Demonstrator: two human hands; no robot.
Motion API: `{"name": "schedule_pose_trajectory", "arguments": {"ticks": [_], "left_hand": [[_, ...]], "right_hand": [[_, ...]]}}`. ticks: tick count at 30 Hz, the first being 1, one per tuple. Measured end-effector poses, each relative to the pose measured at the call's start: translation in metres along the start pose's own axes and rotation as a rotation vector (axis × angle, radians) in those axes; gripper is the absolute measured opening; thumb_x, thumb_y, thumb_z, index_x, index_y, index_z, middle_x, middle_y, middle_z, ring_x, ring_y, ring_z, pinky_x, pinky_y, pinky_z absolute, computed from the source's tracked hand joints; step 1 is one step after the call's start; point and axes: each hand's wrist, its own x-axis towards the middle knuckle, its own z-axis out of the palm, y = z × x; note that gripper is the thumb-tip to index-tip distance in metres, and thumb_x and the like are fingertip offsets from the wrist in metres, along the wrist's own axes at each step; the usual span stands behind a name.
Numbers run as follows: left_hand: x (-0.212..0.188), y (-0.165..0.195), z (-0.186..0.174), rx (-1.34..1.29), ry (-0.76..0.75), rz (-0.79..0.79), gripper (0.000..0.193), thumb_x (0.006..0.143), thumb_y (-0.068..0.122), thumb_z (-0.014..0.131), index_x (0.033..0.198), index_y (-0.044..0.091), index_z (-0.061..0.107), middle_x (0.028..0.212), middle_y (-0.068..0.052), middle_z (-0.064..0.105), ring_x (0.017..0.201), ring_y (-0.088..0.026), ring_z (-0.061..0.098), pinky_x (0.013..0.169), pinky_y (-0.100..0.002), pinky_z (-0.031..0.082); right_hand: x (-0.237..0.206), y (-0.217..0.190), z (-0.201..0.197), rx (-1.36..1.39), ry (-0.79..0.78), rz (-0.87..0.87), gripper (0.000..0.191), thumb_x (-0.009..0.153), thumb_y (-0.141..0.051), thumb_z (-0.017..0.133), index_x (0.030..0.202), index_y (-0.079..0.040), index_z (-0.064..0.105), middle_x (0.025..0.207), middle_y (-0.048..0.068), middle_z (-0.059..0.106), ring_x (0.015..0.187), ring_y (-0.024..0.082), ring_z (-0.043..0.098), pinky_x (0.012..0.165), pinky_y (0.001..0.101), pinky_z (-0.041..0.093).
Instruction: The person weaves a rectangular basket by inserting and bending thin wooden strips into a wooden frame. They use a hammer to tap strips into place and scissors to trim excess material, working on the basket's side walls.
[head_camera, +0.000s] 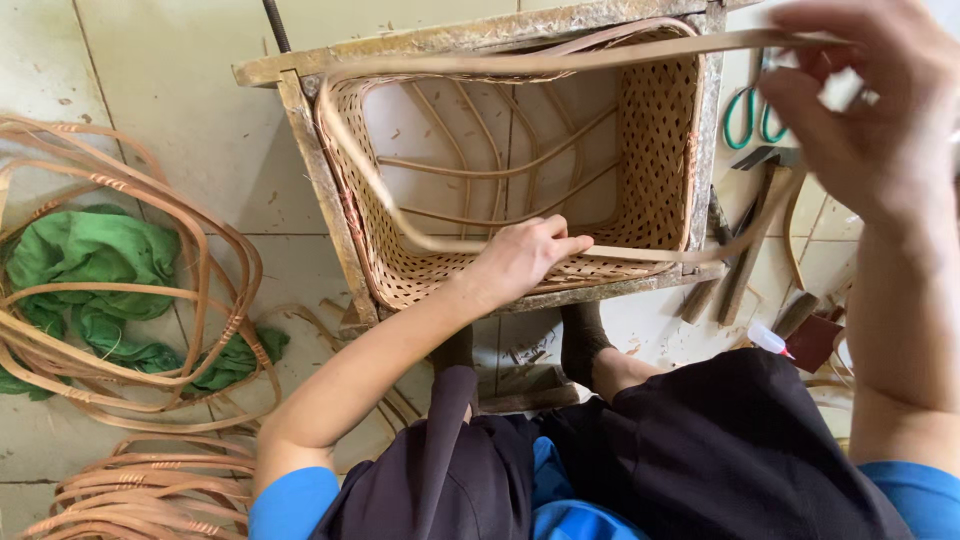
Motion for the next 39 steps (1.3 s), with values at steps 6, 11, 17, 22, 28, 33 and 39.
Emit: {"name": "schedule_pose_trajectory", "arguments": {"ticks": [6,11,17,22,28,33,39], "left_hand": [[-0.004,-0.006,0.007,-0.135,-0.072,-0.06,0.025,0.089,0.013,0.066,0.112,0.013,0.076,0.086,-0.014,0.064,0.082,-0.032,0.07,0.074,-0.043,0.057],[-0.002,-0.008,0.009,-0.148,-0.111,-0.037,0.032,0.082,0.012,0.068,0.113,0.013,0.076,0.088,-0.014,0.066,0.085,-0.035,0.07,0.074,-0.045,0.056],[-0.003,0.001,-0.001,-0.133,-0.064,-0.037,0.024,0.091,0.014,0.07,0.114,0.011,0.075,0.09,-0.013,0.066,0.084,-0.031,0.069,0.073,-0.043,0.057],[0.002,0.008,-0.007,0.11,0.093,0.053,0.025,0.095,0.006,0.063,0.117,0.011,0.075,0.091,-0.008,0.065,0.079,-0.02,0.066,0.069,-0.03,0.059],[0.009,0.003,0.007,-0.015,-0.02,0.057,0.02,0.092,0.019,0.069,0.109,0.009,0.077,0.087,-0.01,0.065,0.083,-0.025,0.068,0.072,-0.037,0.059],[0.004,-0.005,0.014,-0.139,-0.115,-0.012,0.023,0.091,0.018,0.068,0.11,0.008,0.076,0.088,-0.013,0.067,0.084,-0.03,0.07,0.076,-0.043,0.057],[0.008,0.0,0.01,-0.159,-0.243,-0.08,0.017,0.09,0.011,0.064,0.102,0.006,0.074,0.091,-0.016,0.066,0.087,-0.034,0.069,0.077,-0.045,0.055]], "right_hand": [[0.042,-0.004,0.027,-0.276,-0.128,-0.239,0.01,0.11,-0.011,0.074,0.115,-0.003,0.07,0.103,0.007,0.07,0.082,0.015,0.067,0.072,0.0268,0.054],[0.052,-0.004,0.042,-0.235,-0.155,-0.259,0.007,0.11,-0.008,0.073,0.114,-0.003,0.071,0.107,0.007,0.072,0.093,0.015,0.071,0.081,0.0266,0.057],[0.031,0.025,0.028,-0.157,-0.125,-0.134,0.006,0.109,-0.005,0.072,0.114,-0.001,0.071,0.108,0.01,0.072,0.09,0.016,0.07,0.077,0.0262,0.055],[-0.016,0.074,-0.016,-0.083,-0.025,0.084,0.007,0.111,-0.002,0.07,0.118,0.001,0.07,0.111,0.011,0.071,0.093,0.015,0.069,0.079,0.0246,0.055],[-0.019,0.085,0.0,-0.088,-0.06,0.021,0.01,0.114,0.002,0.067,0.124,0.002,0.069,0.115,0.013,0.069,0.096,0.015,0.068,0.081,0.0226,0.055],[0.025,0.031,0.022,-0.165,-0.119,-0.212,0.011,0.105,-0.003,0.07,0.115,-0.001,0.075,0.11,0.012,0.069,0.092,0.015,0.07,0.078,0.0247,0.058],[0.057,0.013,0.051,-0.253,-0.237,-0.365,0.01,0.108,-0.018,0.079,0.109,-0.008,0.08,0.101,0.008,0.071,0.082,0.018,0.069,0.072,0.03,0.058]]}}
